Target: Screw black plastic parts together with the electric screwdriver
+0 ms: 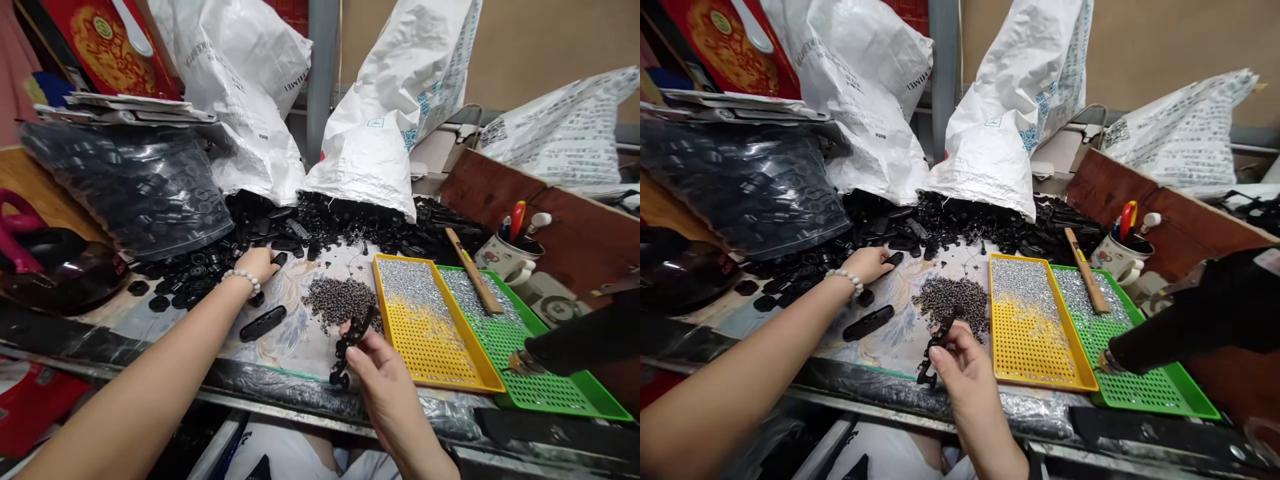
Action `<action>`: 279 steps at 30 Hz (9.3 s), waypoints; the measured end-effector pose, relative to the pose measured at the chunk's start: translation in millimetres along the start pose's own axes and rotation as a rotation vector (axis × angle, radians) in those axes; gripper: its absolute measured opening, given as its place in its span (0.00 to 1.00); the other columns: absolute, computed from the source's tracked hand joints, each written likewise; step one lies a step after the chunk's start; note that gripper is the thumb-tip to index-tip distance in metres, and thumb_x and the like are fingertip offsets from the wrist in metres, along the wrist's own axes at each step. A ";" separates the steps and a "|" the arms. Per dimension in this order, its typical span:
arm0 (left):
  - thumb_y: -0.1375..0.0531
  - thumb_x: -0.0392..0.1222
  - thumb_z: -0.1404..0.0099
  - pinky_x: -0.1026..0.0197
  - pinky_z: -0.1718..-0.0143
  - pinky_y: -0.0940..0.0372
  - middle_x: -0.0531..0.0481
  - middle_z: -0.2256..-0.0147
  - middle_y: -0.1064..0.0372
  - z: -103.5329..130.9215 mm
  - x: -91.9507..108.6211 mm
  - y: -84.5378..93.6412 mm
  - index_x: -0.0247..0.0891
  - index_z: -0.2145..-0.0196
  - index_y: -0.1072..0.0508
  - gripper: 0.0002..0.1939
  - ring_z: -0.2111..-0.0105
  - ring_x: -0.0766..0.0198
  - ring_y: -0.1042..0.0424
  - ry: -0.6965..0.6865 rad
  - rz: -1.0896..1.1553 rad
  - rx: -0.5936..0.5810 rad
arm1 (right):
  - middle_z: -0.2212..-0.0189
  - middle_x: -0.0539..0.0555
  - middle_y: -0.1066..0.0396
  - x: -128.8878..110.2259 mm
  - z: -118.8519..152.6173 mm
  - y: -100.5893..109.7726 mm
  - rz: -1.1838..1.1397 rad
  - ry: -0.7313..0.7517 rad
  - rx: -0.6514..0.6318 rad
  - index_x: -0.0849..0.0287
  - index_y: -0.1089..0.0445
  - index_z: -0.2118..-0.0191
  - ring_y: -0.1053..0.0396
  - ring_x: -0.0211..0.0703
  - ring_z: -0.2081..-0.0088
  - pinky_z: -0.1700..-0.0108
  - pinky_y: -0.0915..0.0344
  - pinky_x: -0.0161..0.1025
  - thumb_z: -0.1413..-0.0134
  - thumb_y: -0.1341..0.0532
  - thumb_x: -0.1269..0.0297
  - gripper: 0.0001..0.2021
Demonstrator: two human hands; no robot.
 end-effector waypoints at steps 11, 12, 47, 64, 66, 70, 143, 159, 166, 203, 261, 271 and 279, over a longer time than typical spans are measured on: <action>0.45 0.30 0.40 0.67 0.69 0.32 0.45 0.60 0.26 161.0 4.2 -40.7 0.38 0.59 0.32 0.11 0.66 0.65 0.25 0.294 0.828 -0.313 | 0.69 0.49 0.34 -6.5 1.7 10.6 0.058 -0.067 0.002 0.56 0.29 0.66 0.37 0.35 0.66 0.59 0.40 0.35 0.56 0.34 0.58 0.11; 0.44 0.31 0.40 0.66 0.68 0.31 0.45 0.59 0.26 172.3 5.4 -48.8 0.39 0.59 0.32 0.11 0.64 0.64 0.25 0.344 0.965 -0.329 | 0.69 0.49 0.33 -6.3 3.0 10.8 0.067 -0.072 0.009 0.56 0.30 0.67 0.37 0.35 0.67 0.60 0.40 0.35 0.56 0.34 0.58 0.11; 0.38 0.40 0.42 0.60 0.50 0.38 0.51 0.58 0.30 200.6 13.9 -68.9 0.46 0.53 0.32 0.18 0.52 0.62 0.33 0.192 1.072 -0.265 | 0.65 0.51 0.37 -8.4 14.2 6.4 0.565 0.191 -0.026 0.57 0.33 0.66 0.39 0.38 0.64 0.64 0.41 0.36 0.49 0.40 0.66 0.03; 0.37 0.41 0.44 0.64 0.54 0.37 0.53 0.64 0.32 211.5 4.7 -85.2 0.46 0.54 0.32 0.19 0.57 0.63 0.32 0.250 0.899 -0.292 | 0.67 0.52 0.38 7.1 10.8 10.5 0.460 0.107 0.060 0.58 0.33 0.70 0.38 0.40 0.63 0.61 0.39 0.37 0.51 0.40 0.65 0.03; 0.38 0.41 0.43 0.64 0.53 0.38 0.53 0.63 0.33 213.0 4.1 -86.0 0.46 0.53 0.33 0.19 0.56 0.63 0.33 0.253 0.910 -0.307 | 0.68 0.51 0.38 6.9 10.2 10.3 0.460 0.116 0.076 0.58 0.33 0.71 0.38 0.40 0.64 0.60 0.40 0.37 0.51 0.40 0.65 0.03; 0.39 0.41 0.42 0.64 0.52 0.39 0.52 0.60 0.33 215.5 2.3 -87.8 0.45 0.53 0.34 0.18 0.52 0.62 0.34 0.246 0.913 -0.321 | 0.70 0.50 0.39 6.7 9.8 10.7 0.468 0.122 0.095 0.58 0.35 0.71 0.39 0.40 0.65 0.60 0.40 0.38 0.51 0.40 0.66 0.03; 0.31 0.41 0.56 0.58 0.66 0.31 0.53 0.68 0.27 175.8 -31.9 -115.8 0.49 0.54 0.35 0.30 0.67 0.56 0.25 0.370 1.206 -0.170 | 0.52 0.57 0.34 -123.0 -189.2 87.7 1.827 -0.003 0.523 0.60 0.35 0.52 0.33 0.43 0.54 0.53 0.33 0.47 0.41 0.44 0.60 0.14; 0.41 0.39 0.40 0.57 0.55 0.35 0.54 0.67 0.30 179.3 -16.6 -94.5 0.42 0.59 0.35 0.10 0.61 0.61 0.27 0.365 1.204 -0.310 | 0.56 0.56 0.32 -105.9 -215.3 123.8 1.785 0.077 0.287 0.63 0.34 0.56 0.33 0.44 0.55 0.52 0.35 0.48 0.42 0.43 0.63 0.11; 0.39 0.37 0.43 0.55 0.53 0.36 0.48 0.62 0.27 182.3 -6.1 -91.6 0.39 0.60 0.33 0.11 0.55 0.56 0.28 0.376 1.184 -0.282 | 0.68 0.54 0.32 -120.2 -152.1 57.0 1.402 0.468 0.189 0.59 0.36 0.67 0.36 0.40 0.62 0.58 0.43 0.37 0.45 0.45 0.68 0.02; 0.49 0.51 0.35 0.57 0.56 0.37 0.48 0.63 0.28 214.8 9.6 -94.6 0.39 0.57 0.30 0.16 0.60 0.59 0.30 0.442 1.269 -0.503 | 0.69 0.50 0.32 -33.4 20.9 37.5 0.306 0.204 -0.042 0.54 0.38 0.65 0.32 0.34 0.69 0.66 0.33 0.33 0.44 0.43 0.64 0.03; 0.37 0.36 0.42 0.67 0.61 0.33 0.51 0.66 0.25 204.2 23.1 -75.9 0.38 0.66 0.24 0.04 0.64 0.67 0.28 0.387 1.225 -0.408 | 0.58 0.56 0.35 -43.9 50.3 29.0 1.248 1.156 -0.184 0.53 0.34 0.53 0.39 0.43 0.53 0.52 0.38 0.40 0.47 0.45 0.80 0.18; 0.37 0.39 0.41 0.65 0.57 0.34 0.52 0.63 0.26 206.3 28.2 -79.2 0.43 0.60 0.28 0.10 0.60 0.66 0.29 0.261 1.227 -0.359 | 0.67 0.52 0.36 -7.8 42.3 27.2 0.679 0.420 -0.027 0.56 0.36 0.64 0.38 0.38 0.67 0.66 0.39 0.35 0.44 0.44 0.67 0.02; 0.36 0.43 0.43 0.66 0.60 0.35 0.54 0.66 0.29 209.0 26.0 -79.2 0.43 0.65 0.28 0.08 0.63 0.66 0.30 0.167 1.114 -0.301 | 0.65 0.53 0.36 -0.7 44.9 25.7 0.599 0.343 0.010 0.56 0.37 0.63 0.37 0.41 0.64 0.64 0.39 0.37 0.43 0.46 0.64 0.04</action>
Point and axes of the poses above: each hand's wrist, its own z-axis away from the middle knuckle, its own y-axis out of the back of the hand, x = y × z, the point moved 2 cm from there along -z, towards the middle knuckle
